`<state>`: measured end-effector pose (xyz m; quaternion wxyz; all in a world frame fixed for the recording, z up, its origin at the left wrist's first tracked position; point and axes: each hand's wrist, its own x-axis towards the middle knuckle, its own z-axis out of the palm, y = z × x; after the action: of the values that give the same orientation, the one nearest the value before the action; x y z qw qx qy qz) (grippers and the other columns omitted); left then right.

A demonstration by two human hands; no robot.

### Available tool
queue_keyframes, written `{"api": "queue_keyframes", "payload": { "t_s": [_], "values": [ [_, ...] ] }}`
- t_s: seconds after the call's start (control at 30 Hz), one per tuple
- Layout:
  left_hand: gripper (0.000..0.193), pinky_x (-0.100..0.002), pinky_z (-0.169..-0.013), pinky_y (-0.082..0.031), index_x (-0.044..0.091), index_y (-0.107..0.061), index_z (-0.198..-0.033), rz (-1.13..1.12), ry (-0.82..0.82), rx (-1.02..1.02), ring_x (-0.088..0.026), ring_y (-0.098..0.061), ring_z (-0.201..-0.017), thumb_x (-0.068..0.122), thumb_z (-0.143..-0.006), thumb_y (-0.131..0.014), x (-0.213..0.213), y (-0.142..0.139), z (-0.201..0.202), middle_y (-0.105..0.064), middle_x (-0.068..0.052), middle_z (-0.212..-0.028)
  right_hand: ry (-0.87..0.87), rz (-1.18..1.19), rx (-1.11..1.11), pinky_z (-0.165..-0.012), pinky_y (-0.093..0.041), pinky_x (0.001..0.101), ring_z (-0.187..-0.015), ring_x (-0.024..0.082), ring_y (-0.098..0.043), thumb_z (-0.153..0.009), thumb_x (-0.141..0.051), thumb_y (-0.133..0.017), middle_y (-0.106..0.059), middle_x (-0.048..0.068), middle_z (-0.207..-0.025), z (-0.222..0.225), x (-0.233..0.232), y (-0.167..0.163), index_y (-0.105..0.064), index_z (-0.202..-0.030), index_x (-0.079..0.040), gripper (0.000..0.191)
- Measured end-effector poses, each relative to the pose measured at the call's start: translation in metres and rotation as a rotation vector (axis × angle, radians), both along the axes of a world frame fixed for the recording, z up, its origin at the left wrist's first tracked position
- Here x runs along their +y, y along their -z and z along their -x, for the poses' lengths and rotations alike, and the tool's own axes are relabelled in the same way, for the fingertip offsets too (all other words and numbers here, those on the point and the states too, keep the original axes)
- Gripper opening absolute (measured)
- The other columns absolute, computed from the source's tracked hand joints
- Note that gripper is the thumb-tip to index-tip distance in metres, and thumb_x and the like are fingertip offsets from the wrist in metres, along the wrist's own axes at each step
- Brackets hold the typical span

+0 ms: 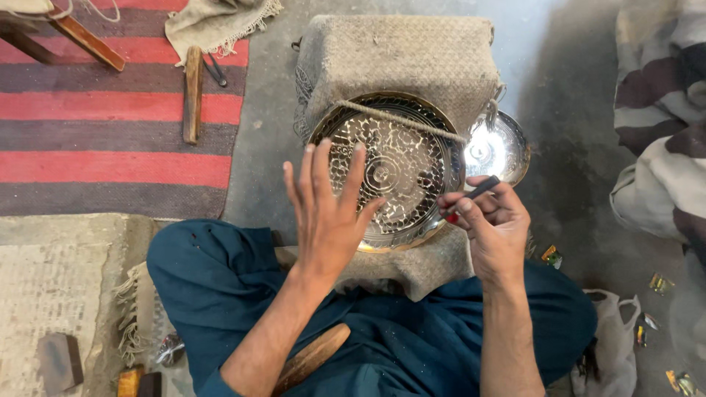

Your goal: The person sits cross-legged with a brass tray resting on a cloth cushion on their lap. They hold a small punch against the tray's surface with one hand and strike it with a wooden mallet held in the other hand, repeatedly repositioning the punch to hammer a decorative pattern into the metal, then lift the tray at the end.

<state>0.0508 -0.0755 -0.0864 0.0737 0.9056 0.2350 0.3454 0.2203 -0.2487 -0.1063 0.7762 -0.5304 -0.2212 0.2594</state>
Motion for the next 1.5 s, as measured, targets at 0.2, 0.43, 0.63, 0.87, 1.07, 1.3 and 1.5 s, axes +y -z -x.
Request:
{"api": "queue_keyframes", "payload": {
  "t_s": [0.2,0.43,0.63,0.87,1.07,1.3,1.5],
  "values": [
    [0.126,-0.077,-0.114,-0.015,0.021,-0.027,-0.158,0.135,0.091,0.279,-0.050,-0.017,-0.149,0.054,-0.052,-0.087,0.000,-0.017,0.015,-0.016,-0.027,-0.161,-0.002,0.060,-0.017,-0.084,-0.061,0.0367,-0.095,0.024,-0.075,-0.099,-0.001,-0.068,-0.077,0.016,-0.101,0.011,0.000,-0.002,-0.059,-0.122,-0.001,0.025],
    [0.014,-0.044,-0.086,-0.053,0.005,-0.066,-0.102,0.501,0.052,0.056,-0.035,-0.068,-0.095,0.018,-0.100,-0.064,0.005,-0.011,0.097,-0.069,-0.013,-0.099,-0.075,0.216,-0.200,-0.080,-0.064,0.0338,-0.090,0.019,-0.077,-0.094,-0.001,-0.070,-0.074,0.009,-0.085,0.024,0.019,-0.007,-0.065,-0.123,0.000,0.029],
    [0.025,-0.047,-0.074,-0.056,0.012,-0.060,-0.097,0.723,0.143,0.897,-0.032,-0.069,-0.091,0.034,-0.093,-0.070,-0.032,0.041,0.188,-0.067,-0.007,-0.091,-0.180,0.225,-0.261,-0.087,-0.059,0.0283,-0.096,0.015,-0.073,-0.096,0.000,-0.069,-0.074,0.006,-0.099,0.038,0.051,-0.007,-0.064,-0.120,0.003,0.025],
    [0.071,-0.047,-0.097,-0.053,0.022,-0.043,-0.133,0.855,0.138,1.194,-0.038,-0.057,-0.120,0.034,-0.077,-0.085,-0.062,0.088,0.239,-0.051,-0.016,-0.129,-0.164,0.321,-0.448,-0.089,-0.056,0.0267,-0.097,0.010,-0.071,-0.094,0.002,-0.072,-0.074,0.004,-0.100,0.041,0.059,-0.009,-0.066,-0.119,0.002,0.025],
    [0.054,-0.046,-0.097,-0.053,0.016,-0.049,-0.126,1.068,0.196,1.154,-0.035,-0.066,-0.113,0.024,-0.080,-0.077,-0.030,0.062,0.233,-0.064,-0.015,-0.121,-0.173,0.325,-0.480,-0.085,-0.058,0.0273,-0.094,0.011,-0.070,-0.094,0.001,-0.073,-0.071,0.006,-0.094,0.041,0.059,-0.002,-0.066,-0.123,0.001,0.030],
    [0.064,-0.034,-0.081,-0.054,0.011,-0.044,-0.141,1.442,0.325,0.412,-0.019,-0.065,-0.086,0.007,-0.082,-0.067,0.009,-0.005,0.204,-0.065,-0.009,-0.093,-0.164,0.327,-0.492,-0.088,-0.058,0.0281,-0.097,0.014,-0.073,-0.094,0.002,-0.073,-0.077,0.008,-0.098,0.039,0.058,0.007,-0.063,-0.122,0.002,0.030],
    [0.073,-0.037,-0.081,-0.056,0.013,-0.043,-0.146,1.021,0.163,0.231,-0.026,-0.073,-0.088,0.003,-0.077,-0.063,0.032,-0.034,0.134,-0.070,-0.013,-0.090,-0.130,0.330,-0.596,-0.085,-0.064,0.0287,-0.097,0.013,-0.075,-0.094,-0.001,-0.073,-0.077,0.009,-0.100,0.042,0.058,0.004,-0.063,-0.123,0.001,0.031]
  ]
}}
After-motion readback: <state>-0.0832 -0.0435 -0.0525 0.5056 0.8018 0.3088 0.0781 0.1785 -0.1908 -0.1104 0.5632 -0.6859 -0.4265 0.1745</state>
